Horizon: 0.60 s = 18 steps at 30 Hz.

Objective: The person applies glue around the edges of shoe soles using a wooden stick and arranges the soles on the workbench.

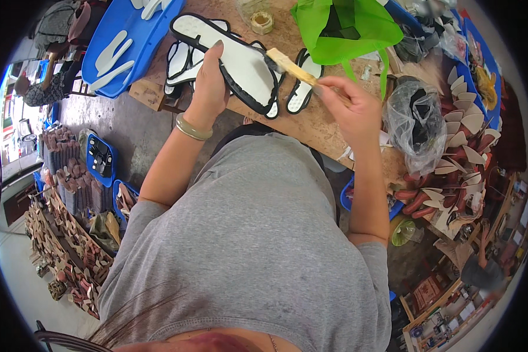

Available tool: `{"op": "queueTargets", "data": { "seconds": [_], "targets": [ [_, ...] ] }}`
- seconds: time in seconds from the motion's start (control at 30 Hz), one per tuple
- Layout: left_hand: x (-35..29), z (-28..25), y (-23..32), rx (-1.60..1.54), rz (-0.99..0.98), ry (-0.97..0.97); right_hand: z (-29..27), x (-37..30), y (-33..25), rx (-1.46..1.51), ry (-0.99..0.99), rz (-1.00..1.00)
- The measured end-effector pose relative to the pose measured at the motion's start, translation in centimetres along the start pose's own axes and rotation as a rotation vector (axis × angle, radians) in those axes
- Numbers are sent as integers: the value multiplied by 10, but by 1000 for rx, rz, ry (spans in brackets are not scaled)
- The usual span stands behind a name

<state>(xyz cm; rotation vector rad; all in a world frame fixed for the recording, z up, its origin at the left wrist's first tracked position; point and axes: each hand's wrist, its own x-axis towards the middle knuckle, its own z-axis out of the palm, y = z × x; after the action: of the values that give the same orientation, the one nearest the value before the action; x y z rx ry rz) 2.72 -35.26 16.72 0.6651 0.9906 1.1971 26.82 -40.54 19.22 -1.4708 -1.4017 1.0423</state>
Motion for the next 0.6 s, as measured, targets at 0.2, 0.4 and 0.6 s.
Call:
{"op": "queueTargets", "data": {
  "seconds": [0.2, 0.4, 0.6],
  "targets": [
    [2, -9, -4, 111, 61, 64, 19, 11, -13, -379, 41, -428],
    [2, -19, -4, 122, 106, 47, 5, 4, -29, -627, -87, -578],
    [-3, -52, -13, 66, -1, 198, -51, 7, -7, -81, 243, -134]
  ]
}}
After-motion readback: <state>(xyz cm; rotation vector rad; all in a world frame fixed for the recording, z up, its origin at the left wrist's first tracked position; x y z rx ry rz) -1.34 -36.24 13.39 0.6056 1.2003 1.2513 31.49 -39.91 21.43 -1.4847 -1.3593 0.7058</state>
